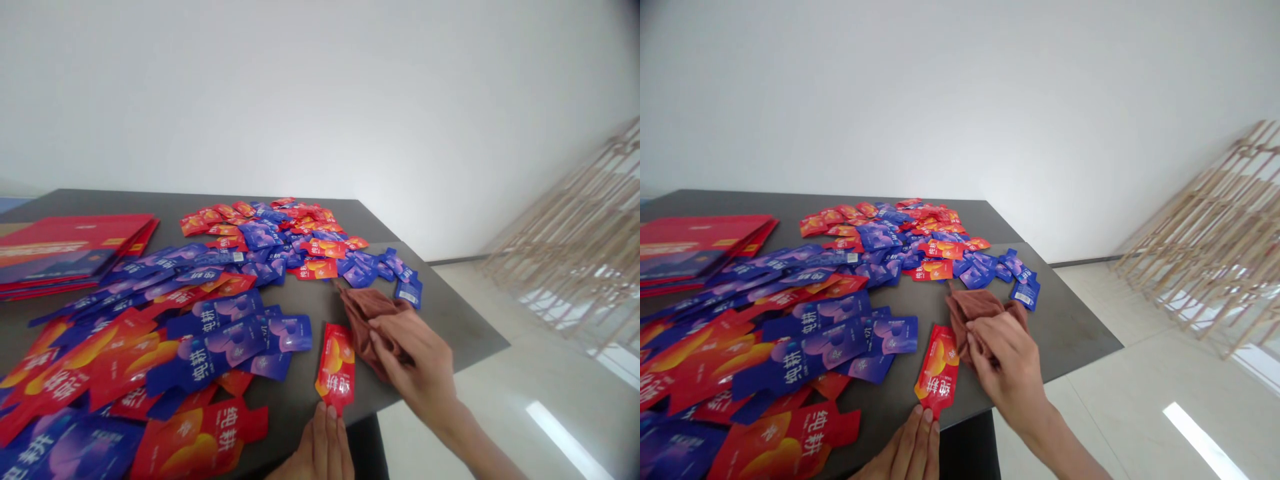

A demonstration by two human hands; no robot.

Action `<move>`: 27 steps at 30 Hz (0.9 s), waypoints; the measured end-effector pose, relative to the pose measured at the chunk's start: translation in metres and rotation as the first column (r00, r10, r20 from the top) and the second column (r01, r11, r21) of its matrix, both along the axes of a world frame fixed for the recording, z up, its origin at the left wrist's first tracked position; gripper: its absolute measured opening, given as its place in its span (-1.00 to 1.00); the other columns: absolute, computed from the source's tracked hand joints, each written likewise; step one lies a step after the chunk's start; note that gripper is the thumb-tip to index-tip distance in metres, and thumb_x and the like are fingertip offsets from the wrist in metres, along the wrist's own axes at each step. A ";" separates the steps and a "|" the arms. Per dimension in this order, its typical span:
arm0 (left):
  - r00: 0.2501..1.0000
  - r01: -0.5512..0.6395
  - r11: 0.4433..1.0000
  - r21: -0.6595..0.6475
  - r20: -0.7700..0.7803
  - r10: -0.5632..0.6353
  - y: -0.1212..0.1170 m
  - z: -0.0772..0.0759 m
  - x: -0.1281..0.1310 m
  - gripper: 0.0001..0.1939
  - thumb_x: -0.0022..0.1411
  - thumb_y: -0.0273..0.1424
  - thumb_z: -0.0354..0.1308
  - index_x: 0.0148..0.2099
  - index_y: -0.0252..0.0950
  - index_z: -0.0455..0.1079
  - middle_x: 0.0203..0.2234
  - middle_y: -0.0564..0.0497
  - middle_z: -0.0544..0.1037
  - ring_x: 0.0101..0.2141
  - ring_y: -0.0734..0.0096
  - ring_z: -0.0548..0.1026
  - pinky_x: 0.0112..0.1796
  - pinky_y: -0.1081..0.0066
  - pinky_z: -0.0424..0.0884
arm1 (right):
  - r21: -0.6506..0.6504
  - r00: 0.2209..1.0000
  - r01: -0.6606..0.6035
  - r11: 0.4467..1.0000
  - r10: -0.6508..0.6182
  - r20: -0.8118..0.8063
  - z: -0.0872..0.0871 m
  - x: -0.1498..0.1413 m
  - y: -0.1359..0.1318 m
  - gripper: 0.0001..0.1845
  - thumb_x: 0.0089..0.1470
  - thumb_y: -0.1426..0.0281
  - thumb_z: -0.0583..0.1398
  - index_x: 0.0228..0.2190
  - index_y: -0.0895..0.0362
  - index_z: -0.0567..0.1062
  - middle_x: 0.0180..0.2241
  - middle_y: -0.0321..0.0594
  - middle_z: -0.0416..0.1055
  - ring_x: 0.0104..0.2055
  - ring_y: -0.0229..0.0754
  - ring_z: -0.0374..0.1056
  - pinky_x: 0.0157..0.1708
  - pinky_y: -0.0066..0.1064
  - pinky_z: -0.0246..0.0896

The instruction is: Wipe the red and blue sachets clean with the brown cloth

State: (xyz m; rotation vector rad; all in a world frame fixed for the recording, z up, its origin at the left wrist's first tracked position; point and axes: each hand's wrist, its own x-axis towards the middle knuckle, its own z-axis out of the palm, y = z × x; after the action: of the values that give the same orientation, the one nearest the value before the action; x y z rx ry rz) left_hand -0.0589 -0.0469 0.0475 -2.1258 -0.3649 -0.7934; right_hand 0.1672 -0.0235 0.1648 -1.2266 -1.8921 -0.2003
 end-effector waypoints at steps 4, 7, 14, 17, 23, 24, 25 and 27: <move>0.997 0.028 0.996 -0.081 -0.074 -0.034 -0.001 0.006 -0.002 -0.79 0.28 -0.45 0.16 -0.09 -0.48 0.47 -0.32 -0.17 0.67 -0.28 0.17 0.65 -0.11 0.14 0.46 | -0.274 0.919 -0.320 0.907 0.368 0.144 0.005 -0.033 -0.017 -0.78 0.35 0.49 0.13 -0.07 0.09 0.55 -0.26 -0.18 0.59 -0.27 -0.13 0.37 -0.29 -0.26 0.28; 0.989 0.034 0.992 -0.124 -0.140 -0.051 -0.001 0.018 -0.008 -0.77 0.27 -0.49 0.13 -0.07 -0.46 0.49 -0.30 -0.12 0.68 -0.27 0.22 0.66 -0.13 0.21 0.48 | -0.372 0.890 -0.280 0.885 0.384 0.246 0.000 -0.042 -0.013 -0.83 0.37 0.42 0.15 -0.18 0.08 0.57 -0.30 -0.22 0.59 -0.27 -0.12 0.34 -0.32 -0.24 0.20; 0.982 0.005 0.999 -0.054 -0.188 -0.016 0.002 0.022 -0.011 -0.76 0.29 -0.47 0.13 -0.04 -0.44 0.50 -0.27 -0.10 0.69 -0.22 0.22 0.68 -0.14 0.22 0.49 | -0.323 0.929 -0.063 0.944 0.174 0.327 -0.005 -0.007 0.042 -0.80 0.34 0.49 0.18 -0.26 0.09 0.61 -0.27 -0.18 0.61 -0.19 -0.12 0.40 -0.22 -0.27 0.28; 0.987 0.020 0.999 -0.028 -0.158 -0.024 0.002 0.019 -0.010 -0.78 0.28 -0.47 0.15 -0.05 -0.44 0.51 -0.30 -0.08 0.69 -0.24 0.23 0.67 -0.13 0.21 0.48 | -0.390 0.974 -0.032 0.920 0.117 0.195 -0.005 0.006 0.057 -0.80 0.28 0.56 0.22 -0.33 0.09 0.62 -0.28 -0.19 0.63 -0.18 -0.14 0.46 -0.18 -0.32 0.35; 0.988 -0.001 0.999 -0.051 -0.151 -0.007 0.001 0.015 -0.008 -0.77 0.28 -0.44 0.16 -0.06 -0.44 0.50 -0.29 -0.12 0.69 -0.23 0.21 0.67 -0.13 0.20 0.47 | -0.340 0.998 -0.028 0.940 0.042 0.035 -0.015 0.013 0.055 -0.84 0.23 0.52 0.25 -0.24 0.10 0.66 -0.25 -0.16 0.66 -0.18 -0.09 0.52 -0.17 -0.25 0.41; 0.988 0.001 0.999 -0.048 -0.151 -0.008 0.001 0.015 -0.008 -0.76 0.28 -0.43 0.16 -0.06 -0.44 0.50 -0.28 -0.12 0.69 -0.23 0.20 0.67 -0.13 0.19 0.47 | -0.310 1.000 -0.014 0.951 0.011 -0.010 -0.017 0.015 0.054 -0.85 0.22 0.49 0.26 -0.26 0.09 0.66 -0.26 -0.17 0.66 -0.20 -0.09 0.52 -0.18 -0.25 0.42; 0.988 0.001 0.999 -0.041 -0.153 -0.008 0.001 0.015 -0.008 -0.76 0.29 -0.42 0.16 -0.05 -0.44 0.50 -0.28 -0.13 0.69 -0.22 0.19 0.67 -0.13 0.17 0.47 | -0.275 0.997 0.005 0.962 -0.025 -0.067 -0.018 0.017 0.053 -0.86 0.22 0.46 0.26 -0.27 0.09 0.66 -0.27 -0.17 0.66 -0.21 -0.09 0.53 -0.19 -0.25 0.43; 0.986 -0.004 1.000 -0.026 -0.168 0.000 0.002 0.015 -0.008 -0.75 0.30 -0.40 0.16 -0.05 -0.44 0.49 -0.27 -0.15 0.68 -0.21 0.18 0.66 -0.13 0.15 0.47 | -0.208 0.977 0.064 0.976 -0.104 -0.185 -0.020 0.022 0.051 -0.86 0.21 0.39 0.26 -0.28 0.07 0.67 -0.26 -0.17 0.67 -0.22 -0.09 0.56 -0.18 -0.25 0.44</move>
State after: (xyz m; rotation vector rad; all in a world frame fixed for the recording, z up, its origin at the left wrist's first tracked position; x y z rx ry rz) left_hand -0.0674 -0.0450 0.0622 -2.1982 -0.2893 -0.6056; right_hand 0.1896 0.0278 0.1444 -1.4096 -1.7231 0.0666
